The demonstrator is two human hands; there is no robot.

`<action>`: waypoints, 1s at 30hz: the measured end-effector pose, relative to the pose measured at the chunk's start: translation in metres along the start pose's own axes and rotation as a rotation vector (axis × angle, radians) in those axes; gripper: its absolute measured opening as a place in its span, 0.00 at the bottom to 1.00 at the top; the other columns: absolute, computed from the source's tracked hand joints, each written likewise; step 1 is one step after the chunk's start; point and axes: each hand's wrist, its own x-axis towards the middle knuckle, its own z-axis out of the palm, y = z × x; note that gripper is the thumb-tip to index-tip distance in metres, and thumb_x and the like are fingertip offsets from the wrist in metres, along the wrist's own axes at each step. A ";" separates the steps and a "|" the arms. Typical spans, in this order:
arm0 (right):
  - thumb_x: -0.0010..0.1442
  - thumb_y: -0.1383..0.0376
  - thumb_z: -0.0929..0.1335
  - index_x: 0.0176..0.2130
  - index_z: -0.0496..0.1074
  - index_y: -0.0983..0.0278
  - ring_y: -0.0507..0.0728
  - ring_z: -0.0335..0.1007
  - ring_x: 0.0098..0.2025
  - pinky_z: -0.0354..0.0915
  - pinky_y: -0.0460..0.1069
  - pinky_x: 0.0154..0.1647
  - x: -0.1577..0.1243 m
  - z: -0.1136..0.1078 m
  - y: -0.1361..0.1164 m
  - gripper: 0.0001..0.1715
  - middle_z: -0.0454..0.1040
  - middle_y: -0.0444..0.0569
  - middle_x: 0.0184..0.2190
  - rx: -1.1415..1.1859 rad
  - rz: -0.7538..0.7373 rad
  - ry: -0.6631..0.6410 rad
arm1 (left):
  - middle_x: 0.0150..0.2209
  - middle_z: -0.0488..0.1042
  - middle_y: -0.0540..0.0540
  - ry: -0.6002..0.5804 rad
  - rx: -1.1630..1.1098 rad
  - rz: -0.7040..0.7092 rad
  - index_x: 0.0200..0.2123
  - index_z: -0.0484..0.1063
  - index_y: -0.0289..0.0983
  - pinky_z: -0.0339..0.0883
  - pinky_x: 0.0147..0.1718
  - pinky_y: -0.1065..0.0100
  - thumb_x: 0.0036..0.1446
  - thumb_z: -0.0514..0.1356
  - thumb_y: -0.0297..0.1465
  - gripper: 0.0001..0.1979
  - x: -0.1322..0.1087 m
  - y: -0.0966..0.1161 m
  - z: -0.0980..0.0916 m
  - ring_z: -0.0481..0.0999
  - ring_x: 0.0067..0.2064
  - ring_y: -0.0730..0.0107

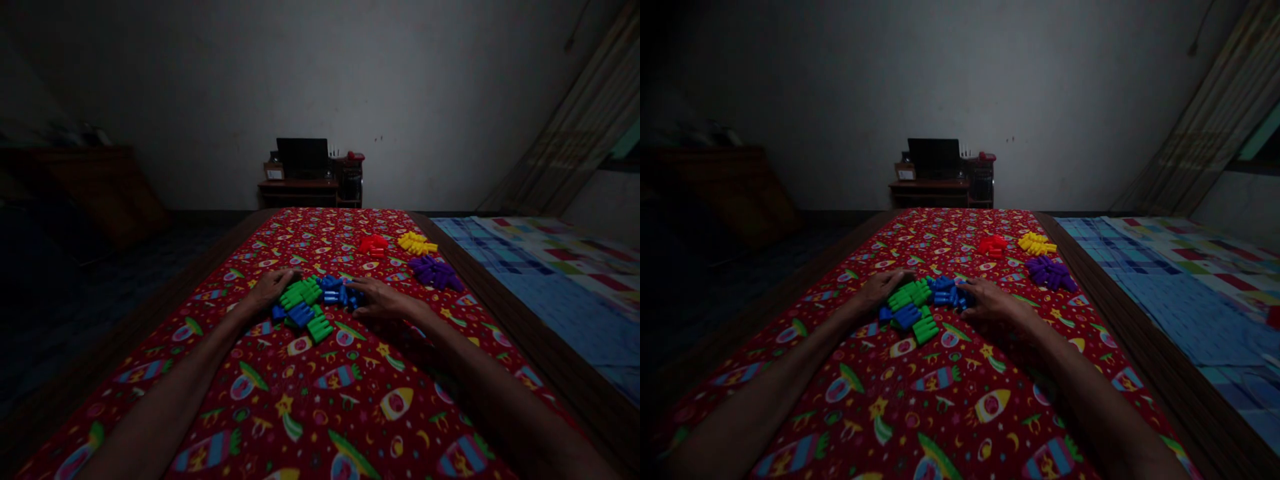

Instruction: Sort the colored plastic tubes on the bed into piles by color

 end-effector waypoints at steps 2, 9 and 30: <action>0.52 0.54 0.73 0.62 0.64 0.63 0.67 0.62 0.61 0.60 0.58 0.59 0.000 0.000 -0.006 0.42 0.64 0.60 0.61 0.002 -0.031 0.001 | 0.44 0.80 0.39 -0.025 0.082 -0.007 0.44 0.78 0.34 0.69 0.50 0.57 0.50 0.48 0.63 0.40 0.000 0.003 -0.002 0.78 0.46 0.53; 0.60 0.57 0.68 0.52 0.74 0.63 0.57 0.75 0.41 0.67 0.47 0.40 0.004 -0.010 -0.036 0.22 0.79 0.52 0.43 0.134 -0.152 0.072 | 0.50 0.77 0.41 -0.188 0.118 0.084 0.50 0.76 0.36 0.65 0.54 0.59 0.55 0.48 0.58 0.36 -0.003 0.028 0.010 0.75 0.52 0.54; 0.63 0.65 0.64 0.46 0.74 0.65 0.57 0.72 0.36 0.57 0.47 0.35 0.002 -0.015 0.001 0.14 0.79 0.54 0.35 -0.376 0.293 0.439 | 0.48 0.78 0.42 -0.301 0.105 0.005 0.49 0.76 0.36 0.70 0.47 0.64 0.46 0.60 0.49 0.31 0.007 0.025 0.021 0.76 0.48 0.56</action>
